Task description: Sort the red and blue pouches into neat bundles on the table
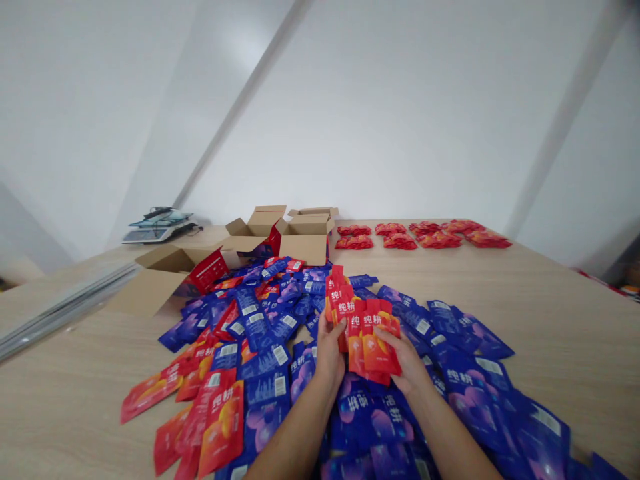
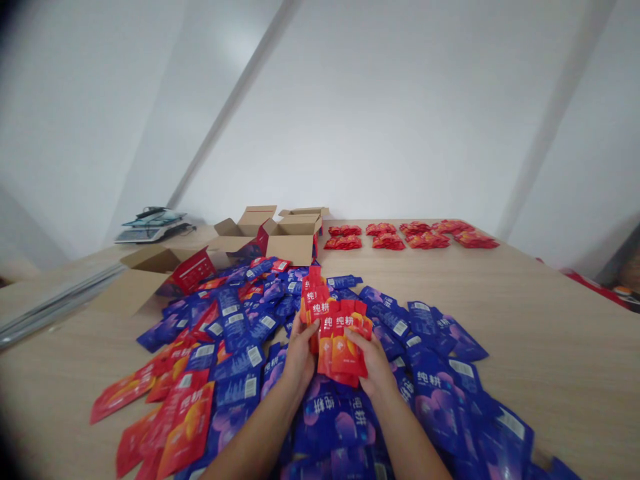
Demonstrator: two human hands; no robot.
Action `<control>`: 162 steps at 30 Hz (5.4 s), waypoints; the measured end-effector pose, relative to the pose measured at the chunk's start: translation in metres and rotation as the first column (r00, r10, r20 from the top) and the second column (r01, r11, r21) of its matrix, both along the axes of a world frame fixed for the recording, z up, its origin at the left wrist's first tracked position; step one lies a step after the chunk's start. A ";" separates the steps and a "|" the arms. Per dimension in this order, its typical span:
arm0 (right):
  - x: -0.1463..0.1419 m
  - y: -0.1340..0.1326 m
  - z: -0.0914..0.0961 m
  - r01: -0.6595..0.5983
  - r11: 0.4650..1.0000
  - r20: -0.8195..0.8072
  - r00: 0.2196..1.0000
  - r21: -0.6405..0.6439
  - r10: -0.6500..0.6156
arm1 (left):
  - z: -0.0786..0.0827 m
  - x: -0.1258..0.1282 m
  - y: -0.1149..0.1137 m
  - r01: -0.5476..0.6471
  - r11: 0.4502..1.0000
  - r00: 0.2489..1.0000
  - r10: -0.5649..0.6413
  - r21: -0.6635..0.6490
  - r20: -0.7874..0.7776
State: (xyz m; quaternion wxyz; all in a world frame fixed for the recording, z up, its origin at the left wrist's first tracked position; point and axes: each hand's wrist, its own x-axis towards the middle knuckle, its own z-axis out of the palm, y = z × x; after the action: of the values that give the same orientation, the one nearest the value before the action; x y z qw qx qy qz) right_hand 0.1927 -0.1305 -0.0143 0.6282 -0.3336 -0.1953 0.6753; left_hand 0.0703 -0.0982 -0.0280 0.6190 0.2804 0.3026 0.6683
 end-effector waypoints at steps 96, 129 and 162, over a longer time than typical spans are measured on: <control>0.012 0.016 -0.016 0.163 0.978 -0.371 0.907 -0.132 -0.201 | -0.009 0.017 -0.011 0.009 1.000 1.000 -0.009 -0.023 0.022; 0.017 0.021 -0.015 0.176 0.979 -0.361 0.910 -0.105 -0.203 | -0.002 0.020 -0.014 0.015 1.000 0.999 -0.016 -0.026 -0.047; 0.005 0.004 -0.005 -0.048 0.993 -0.226 0.974 -0.107 0.022 | 0.048 0.015 -0.024 0.267 0.962 0.086 0.040 0.062 -0.996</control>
State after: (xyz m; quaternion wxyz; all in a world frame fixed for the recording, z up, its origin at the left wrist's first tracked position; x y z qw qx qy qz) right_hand 0.1974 -0.1265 -0.0192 0.6146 -0.2864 -0.0907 0.7294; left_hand 0.0857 -0.1227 0.0200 0.2674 0.7474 0.5377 0.2844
